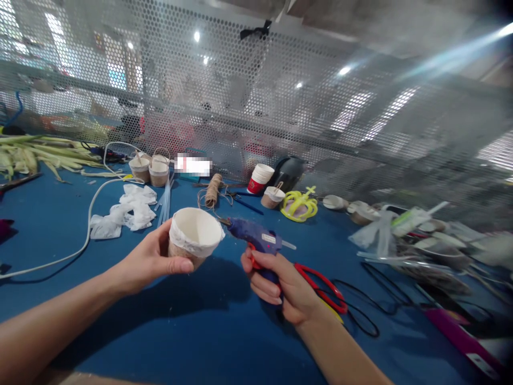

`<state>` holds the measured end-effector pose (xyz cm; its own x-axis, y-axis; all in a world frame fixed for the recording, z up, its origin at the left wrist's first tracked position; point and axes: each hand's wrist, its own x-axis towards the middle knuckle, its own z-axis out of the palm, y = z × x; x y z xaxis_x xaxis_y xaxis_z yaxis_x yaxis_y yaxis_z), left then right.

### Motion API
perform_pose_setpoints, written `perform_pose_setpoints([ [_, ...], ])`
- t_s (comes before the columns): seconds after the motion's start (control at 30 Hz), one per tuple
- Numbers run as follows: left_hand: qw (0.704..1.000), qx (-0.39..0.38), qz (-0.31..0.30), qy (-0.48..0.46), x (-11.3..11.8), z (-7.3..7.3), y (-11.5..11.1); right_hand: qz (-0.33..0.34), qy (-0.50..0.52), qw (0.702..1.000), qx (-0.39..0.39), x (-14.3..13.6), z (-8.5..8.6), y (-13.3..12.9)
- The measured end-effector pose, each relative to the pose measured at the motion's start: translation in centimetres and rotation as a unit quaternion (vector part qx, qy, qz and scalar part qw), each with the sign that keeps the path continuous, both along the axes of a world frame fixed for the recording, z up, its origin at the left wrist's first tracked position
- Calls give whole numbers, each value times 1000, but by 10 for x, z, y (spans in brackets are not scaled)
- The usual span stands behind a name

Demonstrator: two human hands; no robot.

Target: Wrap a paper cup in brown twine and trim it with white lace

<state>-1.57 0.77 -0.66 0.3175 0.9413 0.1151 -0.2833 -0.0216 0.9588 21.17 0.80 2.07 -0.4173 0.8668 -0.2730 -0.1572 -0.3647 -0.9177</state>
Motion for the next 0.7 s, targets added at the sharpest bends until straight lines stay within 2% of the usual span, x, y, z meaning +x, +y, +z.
perform_pose_setpoints([
  [0.13,1000,3,-5,-9,1,2,0,-4,-21,1000,21,-2,-2,-2],
  [0.23,1000,1,11,15,2,5,1,-38,-106,988,104,0,0,-5],
  [0.3,999,1,23,40,2,7,2,-58,-209,958,188,3,4,-7],
  [0.37,997,2,32,68,2,7,4,-63,-309,915,250,5,7,-8],
  [0.47,993,15,41,112,2,4,7,-68,-389,879,267,6,10,-8],
  [0.6,986,42,48,154,1,0,10,-46,-400,884,236,9,12,-8],
  [0.7,986,35,20,163,-1,2,10,-22,-367,899,239,14,14,-6],
])
